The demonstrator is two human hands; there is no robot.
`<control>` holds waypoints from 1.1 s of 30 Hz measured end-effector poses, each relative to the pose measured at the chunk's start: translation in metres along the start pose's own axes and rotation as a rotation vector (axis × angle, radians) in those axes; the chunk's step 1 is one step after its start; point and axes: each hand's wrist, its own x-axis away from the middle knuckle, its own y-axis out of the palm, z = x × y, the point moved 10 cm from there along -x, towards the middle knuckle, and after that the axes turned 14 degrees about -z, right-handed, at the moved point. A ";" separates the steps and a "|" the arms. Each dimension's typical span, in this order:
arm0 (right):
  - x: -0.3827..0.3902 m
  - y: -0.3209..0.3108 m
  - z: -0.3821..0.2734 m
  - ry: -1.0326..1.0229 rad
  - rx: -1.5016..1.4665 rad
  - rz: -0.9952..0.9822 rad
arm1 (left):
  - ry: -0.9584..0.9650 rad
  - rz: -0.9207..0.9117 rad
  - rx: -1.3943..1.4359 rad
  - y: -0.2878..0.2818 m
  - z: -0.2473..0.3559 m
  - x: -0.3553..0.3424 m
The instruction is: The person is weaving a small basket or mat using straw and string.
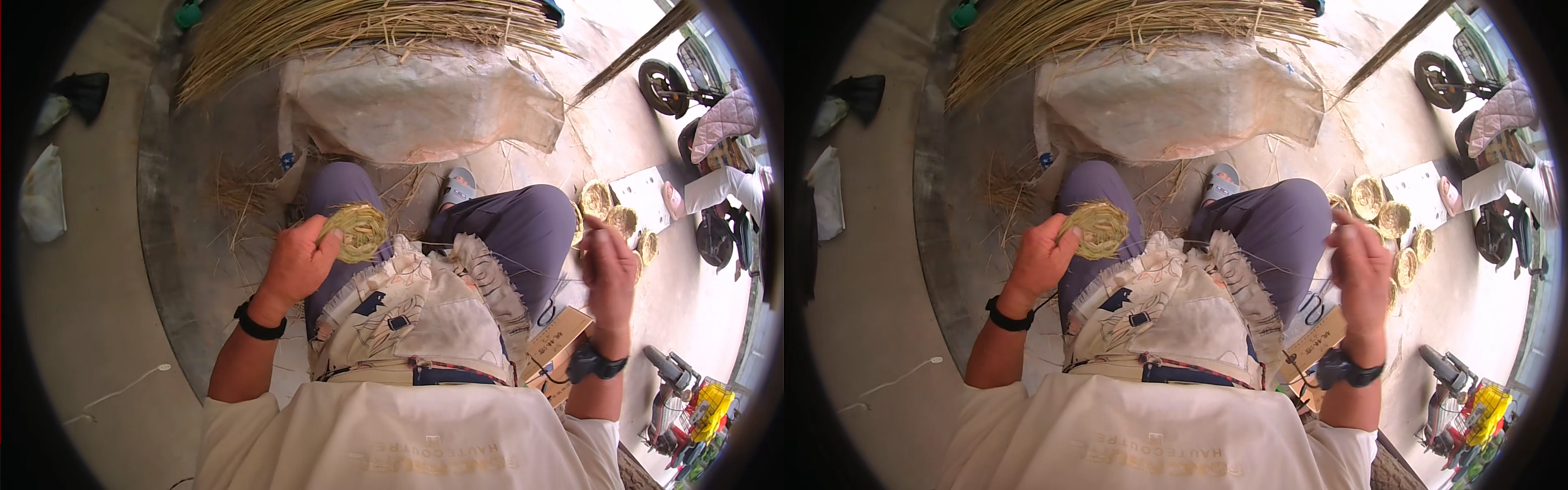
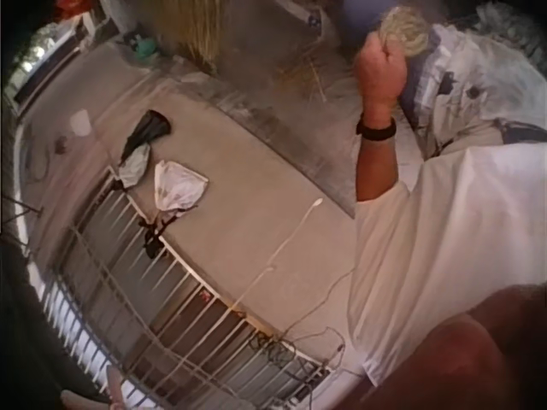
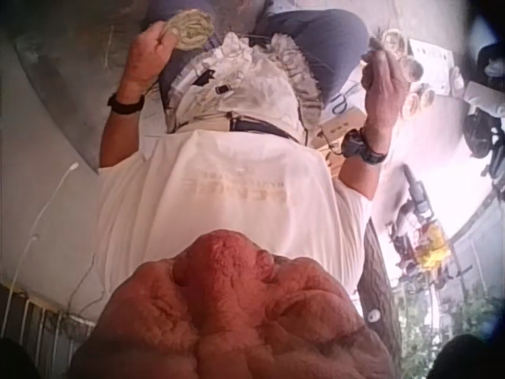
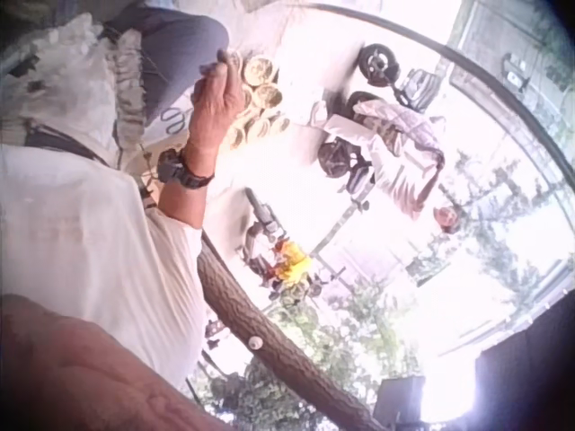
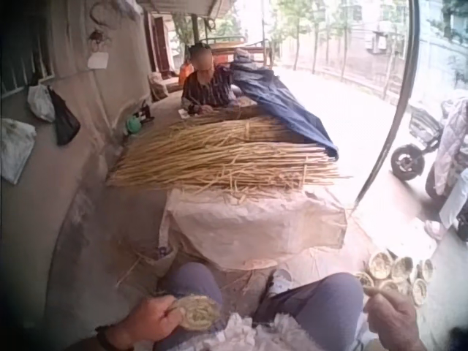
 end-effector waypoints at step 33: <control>-0.002 0.251 -0.009 -0.112 0.283 -0.755 | 0.243 -0.001 -0.244 0.059 0.067 0.016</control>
